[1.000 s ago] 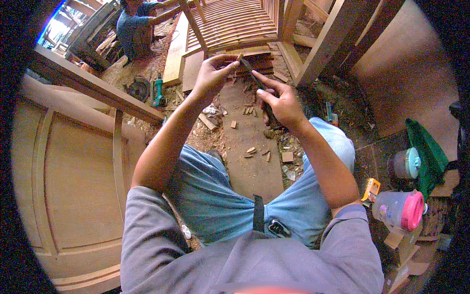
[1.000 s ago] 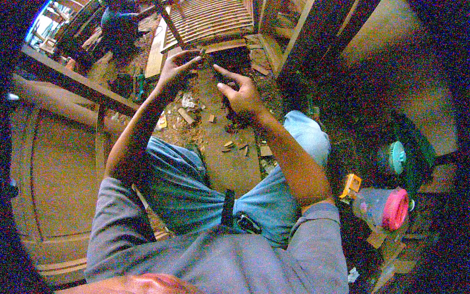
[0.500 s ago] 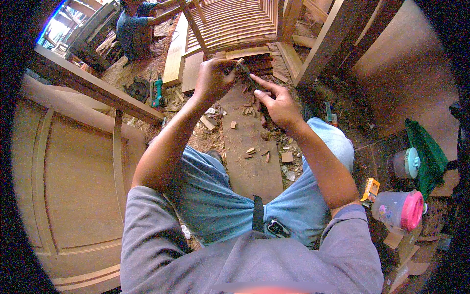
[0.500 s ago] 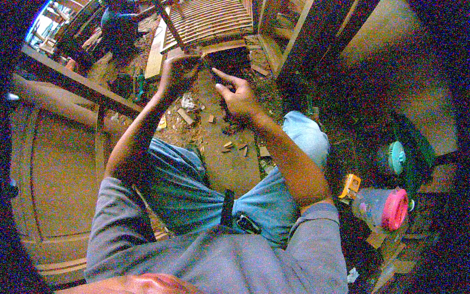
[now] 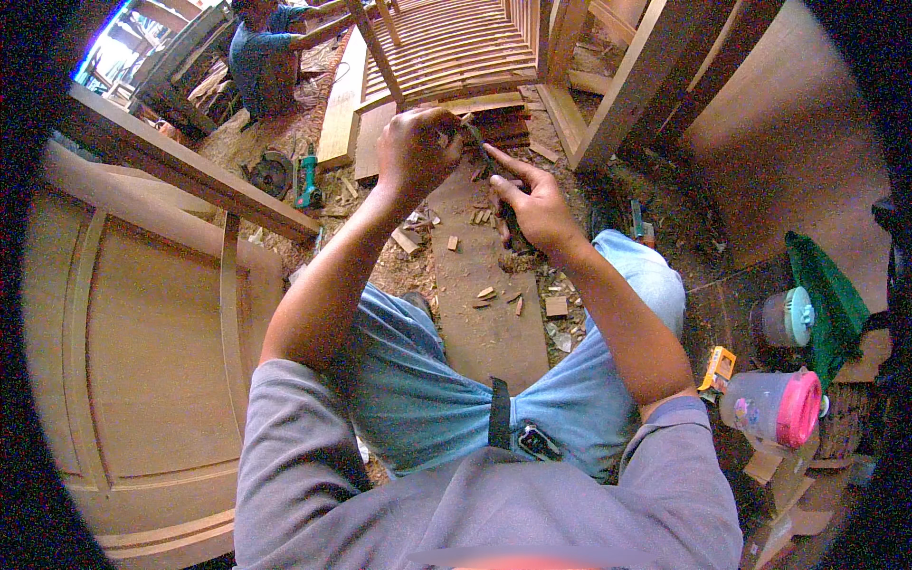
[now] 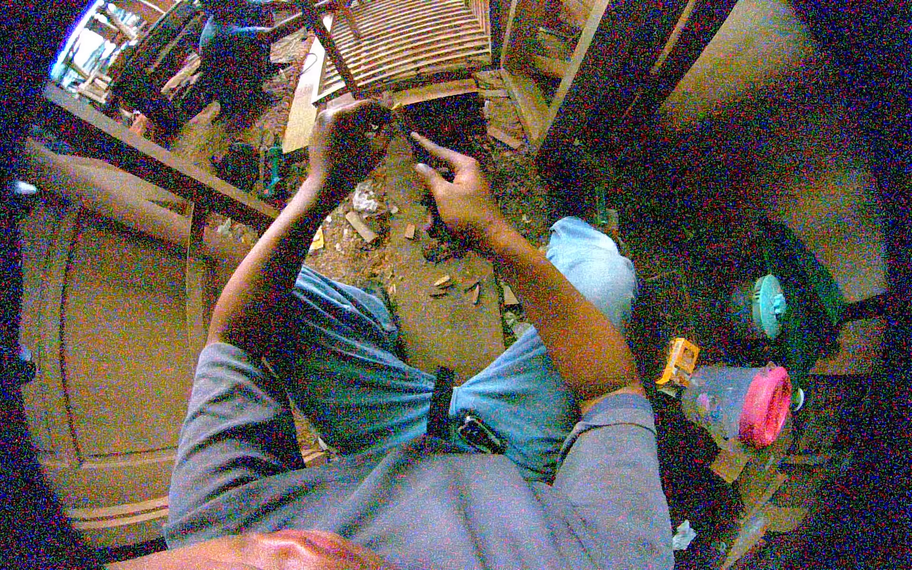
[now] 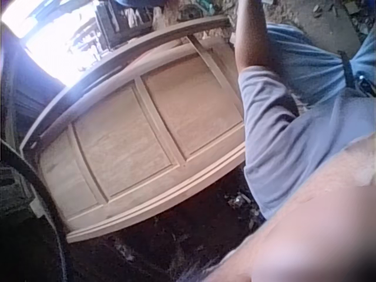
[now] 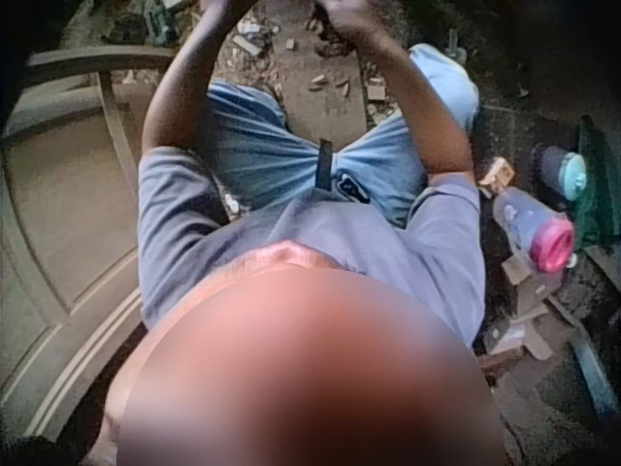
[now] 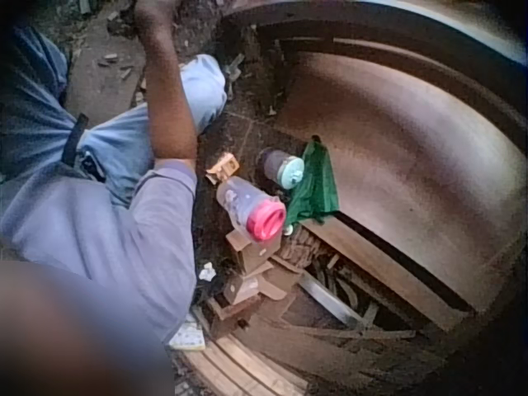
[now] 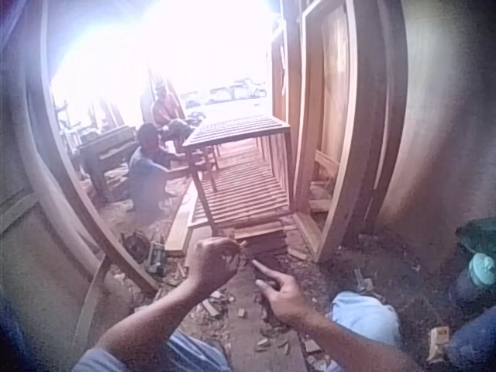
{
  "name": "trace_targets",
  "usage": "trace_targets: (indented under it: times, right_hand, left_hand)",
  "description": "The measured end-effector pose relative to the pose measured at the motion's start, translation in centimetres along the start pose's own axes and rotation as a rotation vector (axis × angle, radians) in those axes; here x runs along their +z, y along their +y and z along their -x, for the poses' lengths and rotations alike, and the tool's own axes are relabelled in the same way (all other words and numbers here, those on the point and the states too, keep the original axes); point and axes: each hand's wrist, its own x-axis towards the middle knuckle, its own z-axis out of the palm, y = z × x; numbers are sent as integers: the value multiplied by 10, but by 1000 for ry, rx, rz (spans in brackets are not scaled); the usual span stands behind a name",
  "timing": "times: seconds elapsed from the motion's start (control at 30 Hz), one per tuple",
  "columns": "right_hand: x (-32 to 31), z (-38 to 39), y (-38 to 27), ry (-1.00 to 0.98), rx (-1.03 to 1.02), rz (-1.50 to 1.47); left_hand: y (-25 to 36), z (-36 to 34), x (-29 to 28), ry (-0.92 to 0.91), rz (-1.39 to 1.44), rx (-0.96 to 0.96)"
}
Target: The person sits on the floor and uses a chisel to carve small wooden pieces. They repeatedly scrape the surface of the wood, occasionally pausing to inspect the carved area.
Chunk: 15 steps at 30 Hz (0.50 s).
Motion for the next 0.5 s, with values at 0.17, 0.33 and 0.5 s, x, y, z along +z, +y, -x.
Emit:
trace_targets:
  times: [0.17,0.33,0.5]
  right_hand:
    - [0,1,-2,-6,-30,-4]
    - [-1,0,-4,5,-4,-10]
    - [-2,0,-3,-9,-9,-23]
  left_hand:
    - [6,0,-7,5,-48,-3]
    - [11,-1,-10,10,-72,0]
    - [9,-3,-7,-17,-119,-12]
